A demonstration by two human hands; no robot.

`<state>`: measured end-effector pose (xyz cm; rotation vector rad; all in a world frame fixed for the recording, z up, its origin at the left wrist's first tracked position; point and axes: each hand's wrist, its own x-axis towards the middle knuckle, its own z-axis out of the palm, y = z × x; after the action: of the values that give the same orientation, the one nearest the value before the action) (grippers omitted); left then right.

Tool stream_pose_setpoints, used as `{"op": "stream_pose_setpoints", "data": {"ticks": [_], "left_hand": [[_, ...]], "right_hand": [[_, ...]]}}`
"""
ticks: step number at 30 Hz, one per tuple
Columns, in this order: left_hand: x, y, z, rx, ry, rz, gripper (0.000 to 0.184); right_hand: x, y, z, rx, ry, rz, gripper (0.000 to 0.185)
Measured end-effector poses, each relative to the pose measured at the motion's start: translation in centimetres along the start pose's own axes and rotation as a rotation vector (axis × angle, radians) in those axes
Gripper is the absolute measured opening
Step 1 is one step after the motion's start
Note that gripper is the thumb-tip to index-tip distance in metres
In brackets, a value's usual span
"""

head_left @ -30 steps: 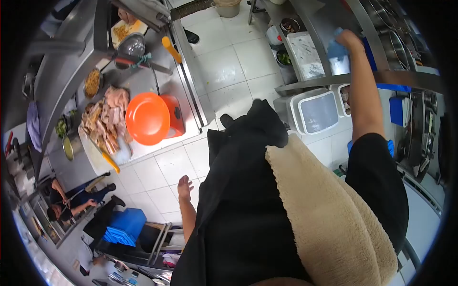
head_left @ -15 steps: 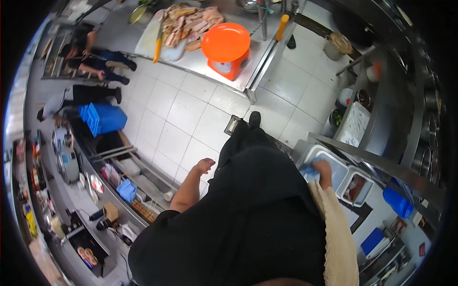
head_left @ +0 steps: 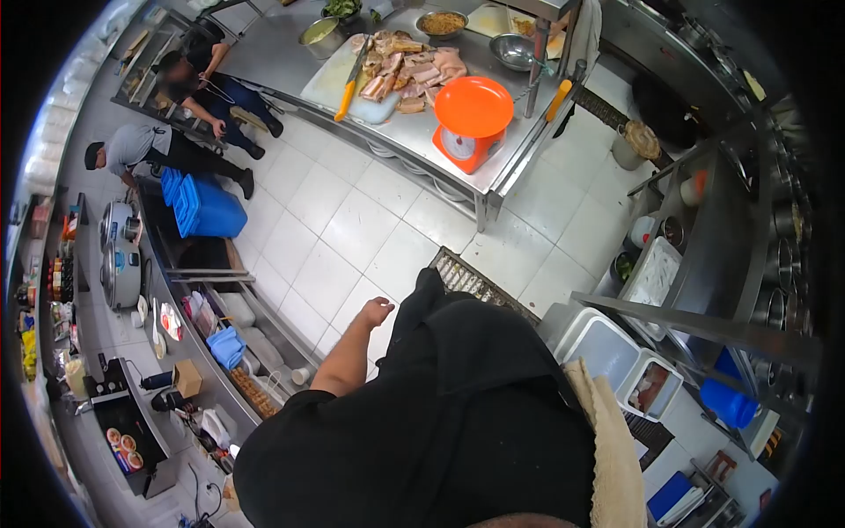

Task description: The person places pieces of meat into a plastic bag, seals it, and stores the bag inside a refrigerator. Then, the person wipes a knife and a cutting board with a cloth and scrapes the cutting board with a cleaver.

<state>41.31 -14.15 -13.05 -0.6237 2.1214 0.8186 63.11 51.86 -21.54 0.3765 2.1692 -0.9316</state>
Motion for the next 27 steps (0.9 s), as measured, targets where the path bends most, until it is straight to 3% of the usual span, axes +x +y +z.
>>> {"op": "stream_pose_setpoints", "data": {"ticks": [3,5,6,8,11,12,15,16,18,19,20,23,25,27], "left_hand": [[2.8,-1.3,-2.3,0.039,0.115,0.206,0.054],[5.2,-2.7,-4.0,0.017,0.142,0.21,0.054],[4.7,-2.4,-5.6,-0.072,0.079,0.157,0.055],[5.6,-2.2,-8.2,-0.204,-0.001,0.102,0.059],[8.7,-1.9,-10.6,-0.23,0.047,0.433,0.055],[7.6,0.7,-12.4,-0.28,-0.077,0.416,0.058],[3.3,9.2,-16.8,-0.465,-0.314,0.372,0.063],[3.2,10.7,-17.8,-0.619,-0.428,0.358,0.064],[3.6,12.9,-20.1,-0.911,-0.656,0.323,0.065],[5.4,12.9,-20.9,-0.936,-0.627,0.342,0.063],[7.9,12.5,-21.1,-0.965,-0.601,0.359,0.061],[11.5,12.0,-22.9,-1.049,-0.455,0.316,0.047],[15.2,11.2,-23.6,-1.084,-0.374,0.249,0.04],[13.9,13.5,-25.3,-1.098,-0.315,0.22,0.034]], "right_hand": [[1.8,-3.3,-0.4,-0.327,0.124,-0.417,0.025],[4.3,-9.9,-0.7,0.171,0.134,0.075,0.041],[5.7,-13.0,-0.4,0.619,0.18,0.318,0.047],[8.6,-21.7,-1.9,0.255,0.142,0.39,0.046],[9.8,-37.3,-0.8,0.46,0.114,0.304,0.049],[12.5,-39.8,0.5,0.412,0.04,0.339,0.051],[12.7,-55.6,1.9,0.46,-0.174,0.07,0.054],[12.8,-59.1,2.6,0.478,-0.238,-0.065,0.058],[10.3,-65.7,1.4,0.627,-0.337,-0.138,0.061],[9.1,-67.9,0.2,0.702,-0.384,-0.175,0.064],[8.4,-68.5,-0.9,0.69,-0.332,-0.199,0.064],[10.4,-62.9,-2.2,0.457,0.112,-0.184,0.063],[11.3,-56.6,-2.5,0.101,0.405,-0.063,0.061],[13.2,-48.0,-1.3,-0.083,0.4,0.141,0.057]]}}
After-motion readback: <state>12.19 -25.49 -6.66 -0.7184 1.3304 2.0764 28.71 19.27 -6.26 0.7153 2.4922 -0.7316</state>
